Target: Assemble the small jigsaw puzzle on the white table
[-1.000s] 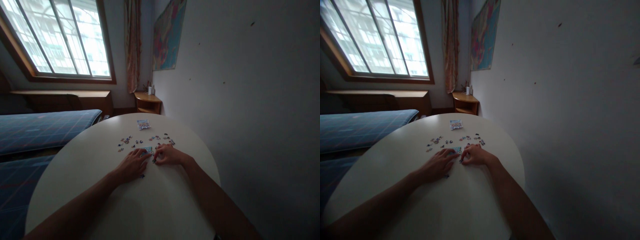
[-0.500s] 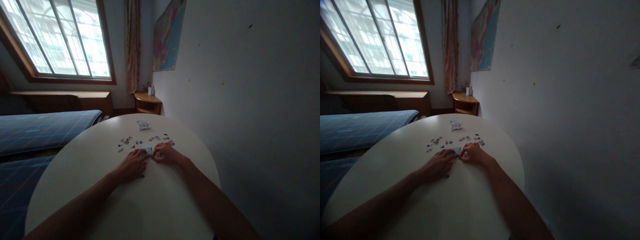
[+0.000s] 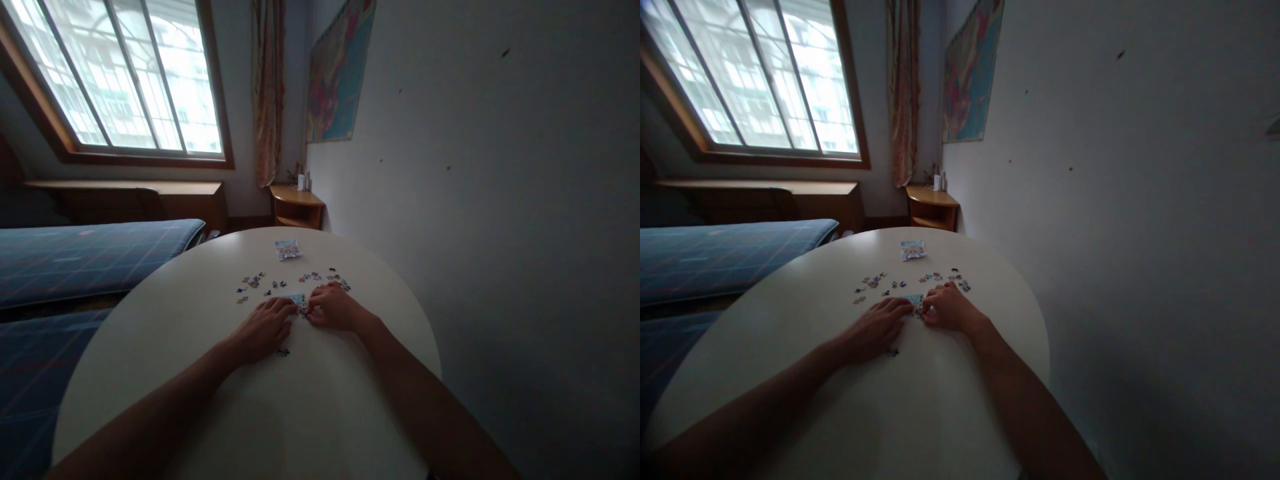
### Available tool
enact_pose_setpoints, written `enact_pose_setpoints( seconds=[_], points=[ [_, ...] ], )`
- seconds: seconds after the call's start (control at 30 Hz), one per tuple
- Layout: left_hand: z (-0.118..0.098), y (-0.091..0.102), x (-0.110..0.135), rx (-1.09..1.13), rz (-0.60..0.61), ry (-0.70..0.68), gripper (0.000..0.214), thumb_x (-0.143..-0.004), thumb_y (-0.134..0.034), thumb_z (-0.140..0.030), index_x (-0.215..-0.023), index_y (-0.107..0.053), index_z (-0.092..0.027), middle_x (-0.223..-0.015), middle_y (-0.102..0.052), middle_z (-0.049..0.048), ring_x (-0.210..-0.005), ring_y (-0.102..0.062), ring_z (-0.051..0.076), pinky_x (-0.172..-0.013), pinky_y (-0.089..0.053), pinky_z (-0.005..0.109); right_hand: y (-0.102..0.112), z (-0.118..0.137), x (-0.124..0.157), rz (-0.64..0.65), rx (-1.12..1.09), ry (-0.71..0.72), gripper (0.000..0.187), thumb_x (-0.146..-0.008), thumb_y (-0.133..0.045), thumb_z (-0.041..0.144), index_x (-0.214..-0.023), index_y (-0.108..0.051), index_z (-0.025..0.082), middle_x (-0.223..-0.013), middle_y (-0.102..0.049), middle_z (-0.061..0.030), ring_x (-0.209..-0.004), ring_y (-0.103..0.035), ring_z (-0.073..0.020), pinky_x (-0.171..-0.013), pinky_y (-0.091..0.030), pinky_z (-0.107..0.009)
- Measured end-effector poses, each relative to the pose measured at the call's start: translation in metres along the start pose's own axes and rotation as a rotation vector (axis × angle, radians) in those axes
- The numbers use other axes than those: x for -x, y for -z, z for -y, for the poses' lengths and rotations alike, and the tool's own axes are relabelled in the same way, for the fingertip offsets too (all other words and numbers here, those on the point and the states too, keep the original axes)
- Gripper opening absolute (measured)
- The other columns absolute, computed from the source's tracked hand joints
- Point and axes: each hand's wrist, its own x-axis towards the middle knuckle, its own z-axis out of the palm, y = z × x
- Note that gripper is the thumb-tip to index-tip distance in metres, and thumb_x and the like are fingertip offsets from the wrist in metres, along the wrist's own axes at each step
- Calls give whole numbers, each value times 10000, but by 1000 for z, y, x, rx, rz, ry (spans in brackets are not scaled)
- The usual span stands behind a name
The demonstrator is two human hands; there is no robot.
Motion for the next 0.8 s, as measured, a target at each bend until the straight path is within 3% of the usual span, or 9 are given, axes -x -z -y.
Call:
enact_pose_setpoints(
  seconds=[0.33, 0.5, 0.6, 0.67, 0.8],
  points=[
    [17, 5, -4, 106, -130, 44, 361, -881, -414, -146, -1210, -554, -198, -1270, -585, 87, -1198, -534, 219, -1063, -420, 393, -5, -7, 1, -46, -109, 30, 64, -815, -700, 274, -816, -734, 220, -893, -723, -35, -870, -646, -171, -865, -402, -311],
    [70, 27, 6, 27, -270, 370, 258, -879, -433, -245, -1017, -646, -198, -1113, -663, 81, -923, -646, 208, -888, -501, 356, -2, -13, 3, -84, -183, -7, 92, -820, -683, 224, -888, -742, 212, -903, -718, -43, -848, -635, -158, -827, -438, -283],
    [106, 40, 20, -64, -211, 548, 267, -871, -450, -309, -977, -668, -199, -1005, -706, 66, -814, -657, 204, -810, -493, 329, -1, -19, 6, -82, -181, -68, 127, -785, -682, 181, -892, -745, 204, -882, -725, -44, -851, -638, -169, -832, -450, -293],
    [119, 45, 27, -49, -136, 613, 283, -866, -461, -348, -976, -678, -203, -946, -727, 56, -812, -664, 210, -769, -482, 309, -2, -25, 8, -80, -183, -120, 148, -769, -662, 145, -878, -747, 199, -866, -728, -43, -842, -640, -172, -814, -459, -288],
    [117, 47, 29, 1, -33, 602, 305, -830, -511, -447, -929, -698, -228, -925, -734, 40, -804, -666, 203, -702, -462, 278, -1, -35, 13, -93, -203, -219, 176, -774, -626, 120, -878, -745, 196, -887, -725, -46, -829, -643, -162, -788, -475, -275]
  ],
)
